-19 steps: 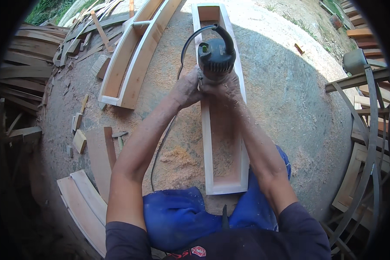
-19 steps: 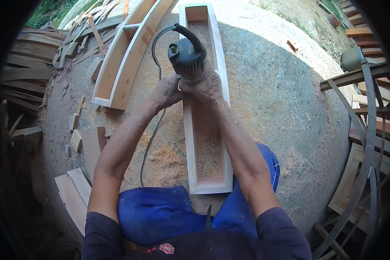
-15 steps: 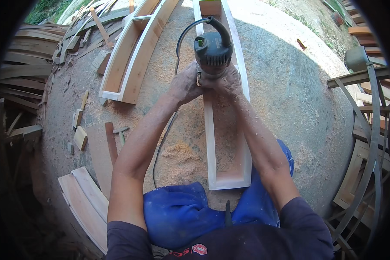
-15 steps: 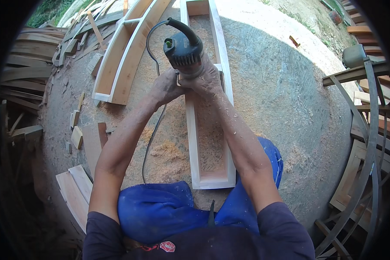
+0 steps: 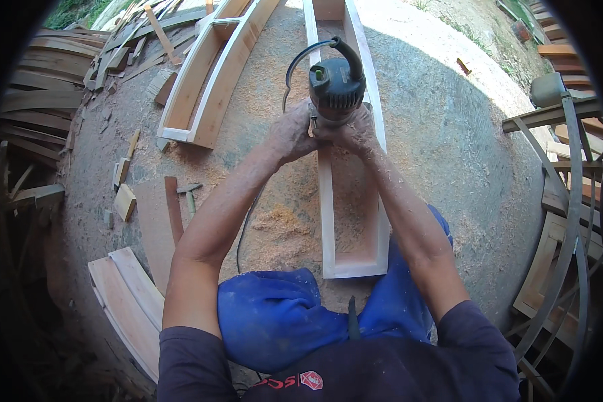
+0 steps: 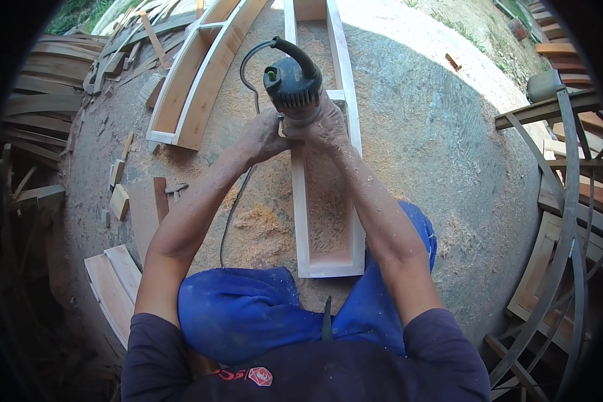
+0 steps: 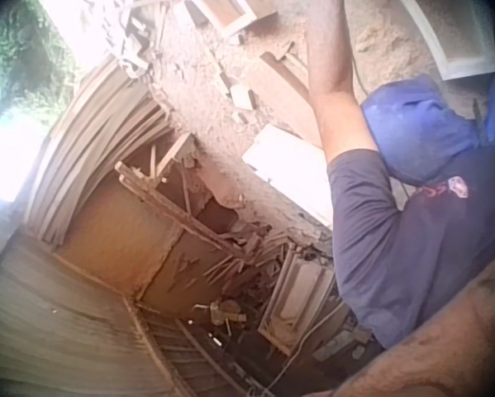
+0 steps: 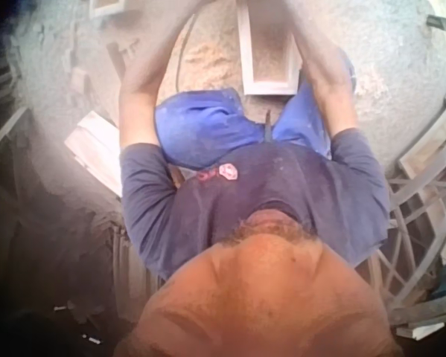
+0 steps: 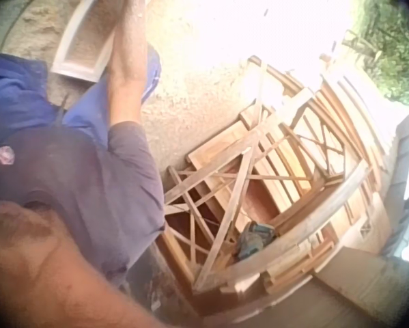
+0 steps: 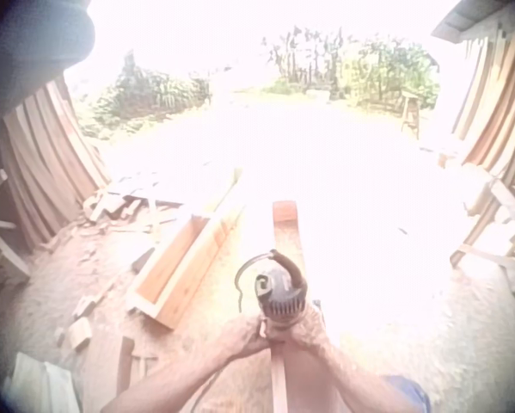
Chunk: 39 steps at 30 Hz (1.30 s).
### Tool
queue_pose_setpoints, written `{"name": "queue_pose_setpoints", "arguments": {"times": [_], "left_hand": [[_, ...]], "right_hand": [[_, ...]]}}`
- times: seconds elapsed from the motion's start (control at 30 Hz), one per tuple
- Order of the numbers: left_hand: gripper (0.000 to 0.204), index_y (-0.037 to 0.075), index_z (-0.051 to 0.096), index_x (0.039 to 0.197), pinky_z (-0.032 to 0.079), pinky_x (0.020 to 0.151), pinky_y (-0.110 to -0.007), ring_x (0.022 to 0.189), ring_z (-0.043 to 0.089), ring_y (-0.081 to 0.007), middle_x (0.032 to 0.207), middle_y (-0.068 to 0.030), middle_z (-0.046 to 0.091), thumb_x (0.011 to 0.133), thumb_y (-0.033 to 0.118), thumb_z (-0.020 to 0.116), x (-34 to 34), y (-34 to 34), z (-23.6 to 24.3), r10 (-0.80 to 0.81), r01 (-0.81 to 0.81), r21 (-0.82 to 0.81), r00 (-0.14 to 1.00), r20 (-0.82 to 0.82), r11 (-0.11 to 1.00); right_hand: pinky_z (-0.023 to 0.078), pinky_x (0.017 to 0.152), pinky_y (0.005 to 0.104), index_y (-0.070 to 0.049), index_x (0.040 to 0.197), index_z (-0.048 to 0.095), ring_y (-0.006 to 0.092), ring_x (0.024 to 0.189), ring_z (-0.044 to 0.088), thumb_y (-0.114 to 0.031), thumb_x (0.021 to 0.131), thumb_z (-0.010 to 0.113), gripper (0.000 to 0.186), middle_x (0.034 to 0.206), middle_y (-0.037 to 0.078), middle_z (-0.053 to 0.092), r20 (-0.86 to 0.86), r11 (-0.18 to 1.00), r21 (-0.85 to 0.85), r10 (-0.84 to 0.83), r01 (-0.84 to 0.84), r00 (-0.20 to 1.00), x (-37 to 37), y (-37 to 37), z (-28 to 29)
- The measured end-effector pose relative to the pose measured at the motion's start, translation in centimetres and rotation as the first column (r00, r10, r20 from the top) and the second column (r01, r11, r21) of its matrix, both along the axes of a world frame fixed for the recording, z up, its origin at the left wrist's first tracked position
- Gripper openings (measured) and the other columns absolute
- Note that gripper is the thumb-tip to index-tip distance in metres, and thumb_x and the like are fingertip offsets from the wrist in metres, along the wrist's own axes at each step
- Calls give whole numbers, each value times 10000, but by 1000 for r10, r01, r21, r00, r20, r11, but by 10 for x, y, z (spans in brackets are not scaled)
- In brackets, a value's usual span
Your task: The person uses a router to carve the inner and outer edges of a wooden box on the ground. They move the tool along the wood while holding the box steady by hand, creating sawdust across the floor.
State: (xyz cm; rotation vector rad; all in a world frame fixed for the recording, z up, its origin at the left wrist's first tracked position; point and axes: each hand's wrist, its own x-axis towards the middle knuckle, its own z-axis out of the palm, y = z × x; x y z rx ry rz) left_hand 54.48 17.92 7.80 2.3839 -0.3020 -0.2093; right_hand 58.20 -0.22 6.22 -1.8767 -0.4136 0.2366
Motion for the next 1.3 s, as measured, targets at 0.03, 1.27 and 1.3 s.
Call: {"name": "queue_pose_setpoints", "arguments": {"times": [0.03, 1.27, 1.3], "left_hand": [[733, 122, 583, 1431, 506, 1091, -450, 1297, 617, -357, 1370, -175, 654, 790, 305, 888, -5, -1, -1, -13, 13, 1, 1000, 8, 1000], [1091, 1, -77, 1663, 381, 1204, -459, 1421, 471, -486, 1570, -379, 379, 868, 240, 630, -163, -70, -59, 265, -376, -255, 886, -380, 891], [1087, 10, -54, 1669, 413, 1180, -462, 1383, 522, -478, 1541, -367, 436, 862, 251, 632, -166, -70, -64, 295, -385, -221, 888, -352, 896]], "right_hand": [[503, 1038, 331, -108, 1363, 519, 173, 1166, 637, -192, 664, 922, 811, 1251, 44, 665, 2, 1000, -13, -7, 7, 1000, -7, -1, 2], [549, 989, 347, -101, 1295, 619, 155, 1106, 682, -120, 702, 916, 663, 1208, 35, 715, 17, 988, 154, -25, 22, 1000, -61, -8, -18], [543, 1007, 335, -97, 1347, 560, 144, 1134, 671, -99, 714, 906, 722, 1238, 38, 702, 2, 992, 125, -3, 3, 1000, -58, -8, -15]]}}
